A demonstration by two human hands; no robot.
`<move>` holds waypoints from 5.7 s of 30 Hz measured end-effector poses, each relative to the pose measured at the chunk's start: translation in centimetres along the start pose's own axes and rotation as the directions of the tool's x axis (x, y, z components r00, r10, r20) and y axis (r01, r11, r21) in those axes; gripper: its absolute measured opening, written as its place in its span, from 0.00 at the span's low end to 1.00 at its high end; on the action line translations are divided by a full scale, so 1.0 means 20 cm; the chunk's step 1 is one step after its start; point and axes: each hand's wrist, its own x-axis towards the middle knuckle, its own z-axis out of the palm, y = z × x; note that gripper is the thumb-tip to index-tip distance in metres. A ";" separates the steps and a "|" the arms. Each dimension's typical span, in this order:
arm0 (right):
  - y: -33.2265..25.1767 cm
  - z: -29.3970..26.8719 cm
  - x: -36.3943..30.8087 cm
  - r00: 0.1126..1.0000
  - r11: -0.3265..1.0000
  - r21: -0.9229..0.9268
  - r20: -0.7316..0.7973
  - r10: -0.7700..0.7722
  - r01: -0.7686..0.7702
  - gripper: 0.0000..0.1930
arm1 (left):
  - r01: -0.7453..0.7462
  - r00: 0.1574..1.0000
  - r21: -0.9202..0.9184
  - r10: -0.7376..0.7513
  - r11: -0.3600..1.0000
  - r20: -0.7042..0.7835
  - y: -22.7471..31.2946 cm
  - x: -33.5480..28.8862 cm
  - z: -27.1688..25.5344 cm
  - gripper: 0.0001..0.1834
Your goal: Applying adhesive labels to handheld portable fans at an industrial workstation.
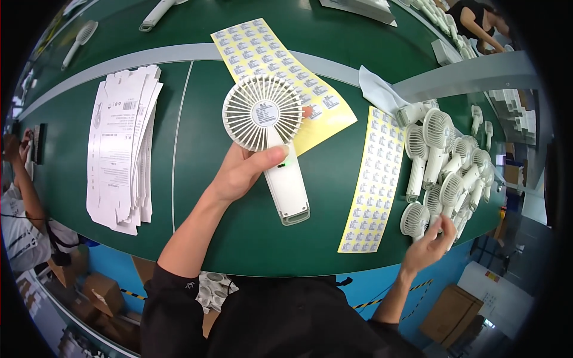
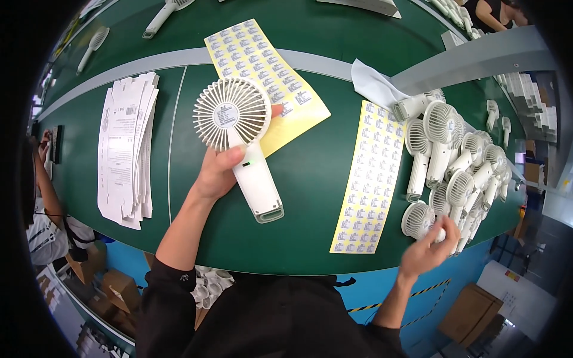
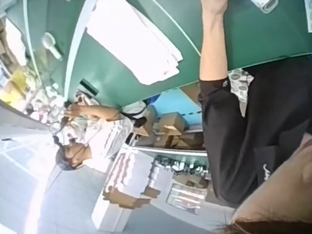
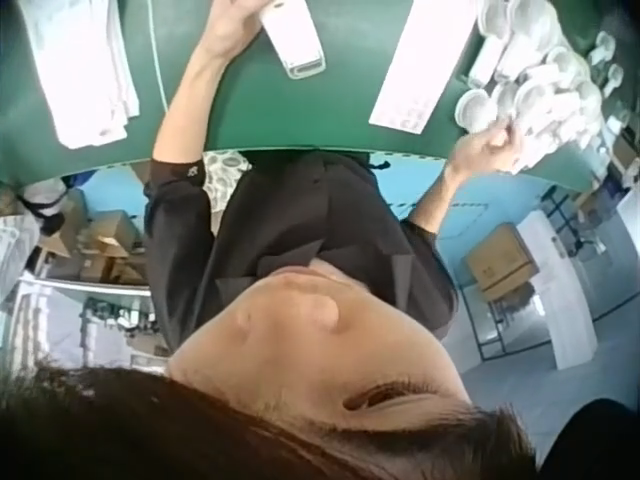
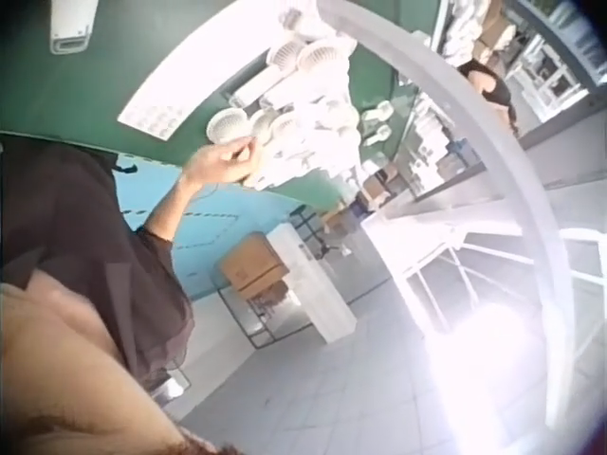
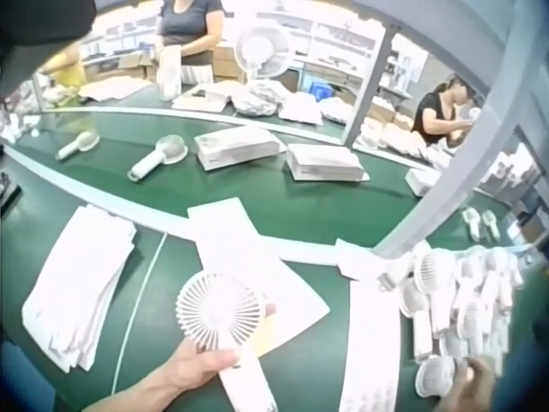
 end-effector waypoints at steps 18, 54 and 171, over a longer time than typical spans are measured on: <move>-0.90 0.63 -0.15 0.597 0.539 0.634 0.754 -0.273 -0.555 0.21 | -0.027 0.994 0.077 0.035 0.997 -0.105 -0.01 0.02 0.04 0.39; -0.81 0.61 -0.02 0.342 -0.168 0.298 0.849 -0.403 -0.940 0.14 | -0.065 0.971 0.262 0.122 0.963 -0.205 -0.04 0.02 -0.01 0.45; -0.87 0.97 0.64 0.627 0.173 0.645 0.764 -0.152 -0.744 0.19 | -0.115 0.945 0.563 0.265 0.818 -0.191 0.04 0.06 0.04 0.15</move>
